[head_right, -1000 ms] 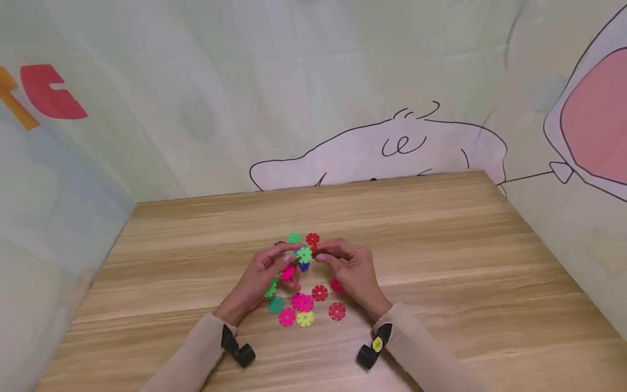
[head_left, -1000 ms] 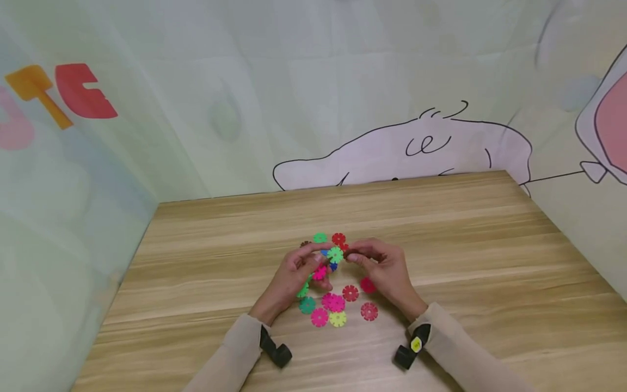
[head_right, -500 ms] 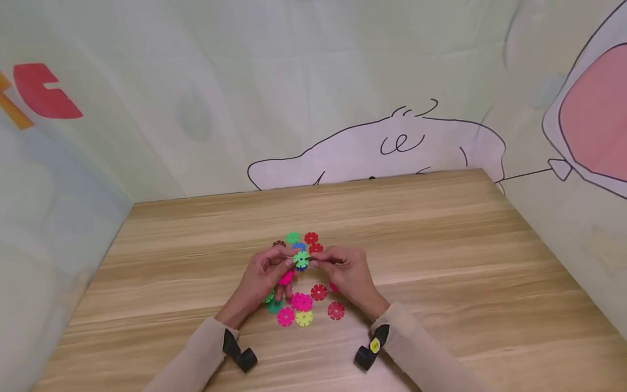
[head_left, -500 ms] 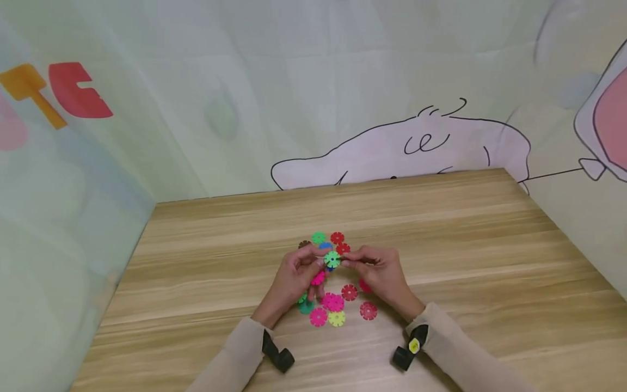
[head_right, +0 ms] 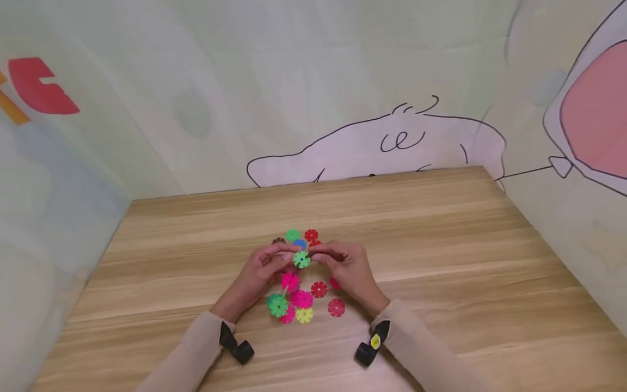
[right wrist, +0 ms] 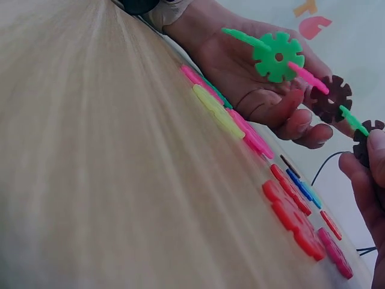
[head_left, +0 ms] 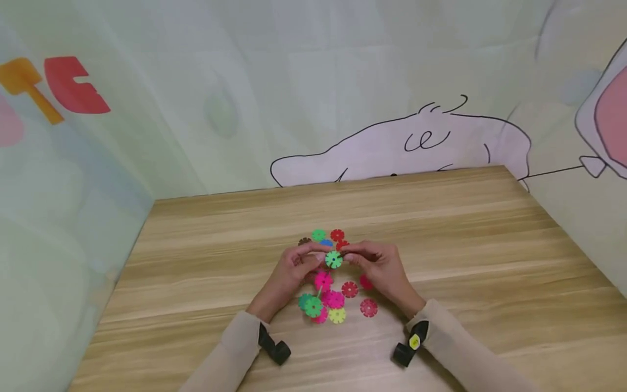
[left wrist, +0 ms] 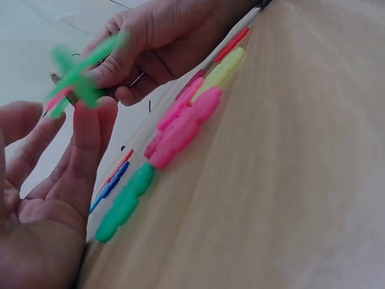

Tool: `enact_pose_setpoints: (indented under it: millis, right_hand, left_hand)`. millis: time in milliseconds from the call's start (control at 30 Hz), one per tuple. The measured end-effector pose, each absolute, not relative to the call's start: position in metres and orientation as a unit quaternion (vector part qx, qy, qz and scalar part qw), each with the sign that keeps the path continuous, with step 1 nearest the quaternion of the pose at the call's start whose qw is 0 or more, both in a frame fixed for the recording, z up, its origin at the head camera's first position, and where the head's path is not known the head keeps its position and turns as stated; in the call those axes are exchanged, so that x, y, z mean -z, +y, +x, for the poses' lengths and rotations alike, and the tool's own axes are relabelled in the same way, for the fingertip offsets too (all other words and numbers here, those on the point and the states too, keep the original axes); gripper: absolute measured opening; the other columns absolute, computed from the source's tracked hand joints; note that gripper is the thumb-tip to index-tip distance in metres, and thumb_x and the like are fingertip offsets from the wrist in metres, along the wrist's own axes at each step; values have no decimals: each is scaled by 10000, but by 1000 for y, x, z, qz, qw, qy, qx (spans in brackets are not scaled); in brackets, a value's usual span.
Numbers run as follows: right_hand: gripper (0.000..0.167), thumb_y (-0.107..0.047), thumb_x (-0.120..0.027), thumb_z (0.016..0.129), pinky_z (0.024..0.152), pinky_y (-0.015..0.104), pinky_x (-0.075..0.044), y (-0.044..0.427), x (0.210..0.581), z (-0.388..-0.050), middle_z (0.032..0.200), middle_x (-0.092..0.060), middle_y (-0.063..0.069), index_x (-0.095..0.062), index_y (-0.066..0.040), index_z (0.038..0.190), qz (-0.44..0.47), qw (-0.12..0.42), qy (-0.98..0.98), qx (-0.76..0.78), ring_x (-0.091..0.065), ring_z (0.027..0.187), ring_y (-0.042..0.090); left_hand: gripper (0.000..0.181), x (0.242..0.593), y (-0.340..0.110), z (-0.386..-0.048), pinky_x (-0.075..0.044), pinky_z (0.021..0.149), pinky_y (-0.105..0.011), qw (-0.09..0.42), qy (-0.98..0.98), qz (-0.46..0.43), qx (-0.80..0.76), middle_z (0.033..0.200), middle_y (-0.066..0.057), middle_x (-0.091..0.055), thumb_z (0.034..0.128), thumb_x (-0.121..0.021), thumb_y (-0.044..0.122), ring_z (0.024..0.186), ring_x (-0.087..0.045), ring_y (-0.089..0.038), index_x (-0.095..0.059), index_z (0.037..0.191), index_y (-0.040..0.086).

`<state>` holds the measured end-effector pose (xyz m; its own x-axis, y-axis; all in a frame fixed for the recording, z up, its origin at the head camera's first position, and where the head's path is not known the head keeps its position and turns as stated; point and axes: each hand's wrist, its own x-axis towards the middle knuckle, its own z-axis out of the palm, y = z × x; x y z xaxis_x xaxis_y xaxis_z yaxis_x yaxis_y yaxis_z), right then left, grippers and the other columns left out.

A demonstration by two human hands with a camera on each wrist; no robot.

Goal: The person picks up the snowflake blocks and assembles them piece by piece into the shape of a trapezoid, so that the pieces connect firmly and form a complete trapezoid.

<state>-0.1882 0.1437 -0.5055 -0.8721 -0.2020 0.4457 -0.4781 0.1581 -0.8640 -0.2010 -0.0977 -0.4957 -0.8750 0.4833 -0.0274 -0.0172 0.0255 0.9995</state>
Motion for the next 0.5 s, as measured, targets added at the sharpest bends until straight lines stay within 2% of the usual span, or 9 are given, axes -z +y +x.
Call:
enact_pose_setpoints:
  millis: [67, 167, 333, 500]
  right_hand:
    - [173, 17, -795, 923, 666, 176, -525, 143, 506, -187, 1027, -839, 162, -838, -19, 1086, 230, 112, -756, -602, -724, 843, 36]
    - [175, 2, -807, 916, 699, 177, -560, 142, 507, -186, 1040, -843, 139, -843, -30, 1085, 229, 107, -760, -599, -760, 893, 38]
    - [247, -30, -797, 940, 851, 194, -614, 145, 507, -182, 1121, -837, 126, -809, -9, 1186, 215, 93, -773, -589, -785, 1030, 60]
    - [324, -85, -774, 979, 919, 184, -601, 160, 504, -175, 1154, -833, 71, -766, -69, 1302, 173, 75, -808, -558, -770, 1067, 77]
  left_hand:
    - [323, 496, -98, -200, -626, 870, -240, 180, 708, 164, -663, 1121, -23, -787, 1081, -648, 215, 943, -737, -99, -705, 1376, 95]
    - [317, 498, -98, -199, -604, 875, -219, 172, 726, 159, -646, 1050, -36, -808, 1054, -700, 221, 938, -736, -104, -728, 1357, 132]
    - [297, 499, -98, -197, -575, 859, -199, 159, 738, 146, -639, 1007, 31, -773, 1057, -697, 216, 927, -707, -99, -746, 1336, 130]
    - [299, 499, -98, -199, -559, 857, -171, 144, 730, 144, -652, 1112, -4, -730, 1073, -658, 175, 954, -661, -85, -731, 1339, 58]
